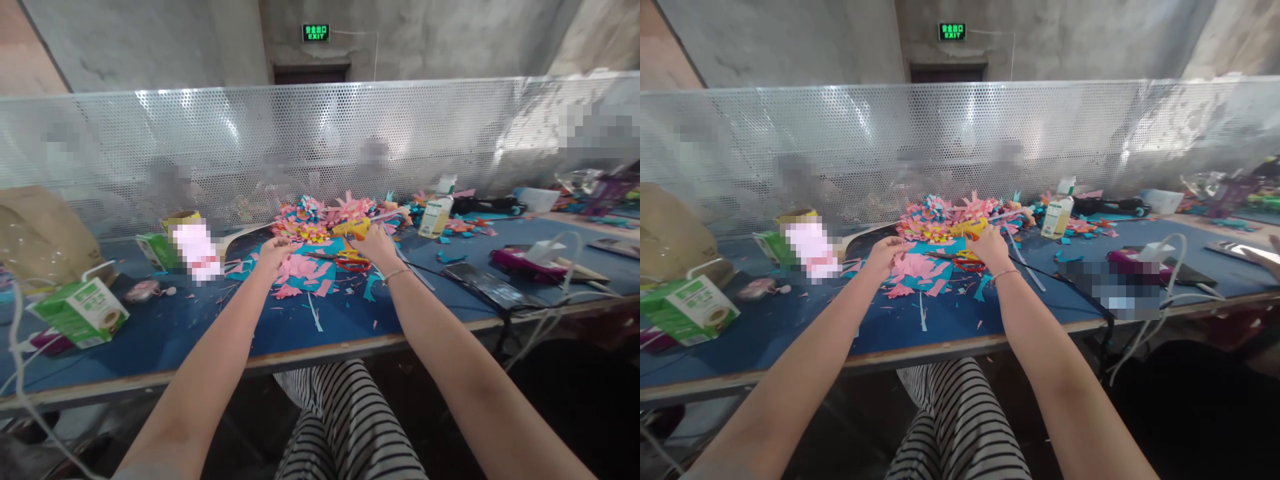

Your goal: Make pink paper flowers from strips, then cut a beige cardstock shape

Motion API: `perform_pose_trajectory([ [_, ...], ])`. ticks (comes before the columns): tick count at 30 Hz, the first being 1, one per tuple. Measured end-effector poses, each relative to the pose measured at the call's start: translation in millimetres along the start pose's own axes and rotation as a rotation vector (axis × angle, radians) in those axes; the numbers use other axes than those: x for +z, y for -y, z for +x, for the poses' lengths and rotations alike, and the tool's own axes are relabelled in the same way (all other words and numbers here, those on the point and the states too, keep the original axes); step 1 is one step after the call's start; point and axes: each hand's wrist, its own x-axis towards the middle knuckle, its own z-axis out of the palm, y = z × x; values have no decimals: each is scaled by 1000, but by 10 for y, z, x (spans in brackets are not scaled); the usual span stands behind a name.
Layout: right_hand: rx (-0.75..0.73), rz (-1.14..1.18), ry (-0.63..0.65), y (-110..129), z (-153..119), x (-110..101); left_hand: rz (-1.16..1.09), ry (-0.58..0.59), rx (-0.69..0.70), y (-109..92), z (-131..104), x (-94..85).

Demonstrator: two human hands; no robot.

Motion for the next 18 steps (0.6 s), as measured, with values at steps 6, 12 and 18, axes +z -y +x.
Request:
perform_pose_trajectory([
  [6, -77, 98, -90, 262, -44, -86, 9, -20, -7, -6, -6, 0],
  [12, -308, 123, -59, 335, -118, -63, 10, 21, 48, 32, 9, 30],
  [18, -375, 106, -105, 335, -118, -15, 24, 22, 24, -10, -31, 53],
])
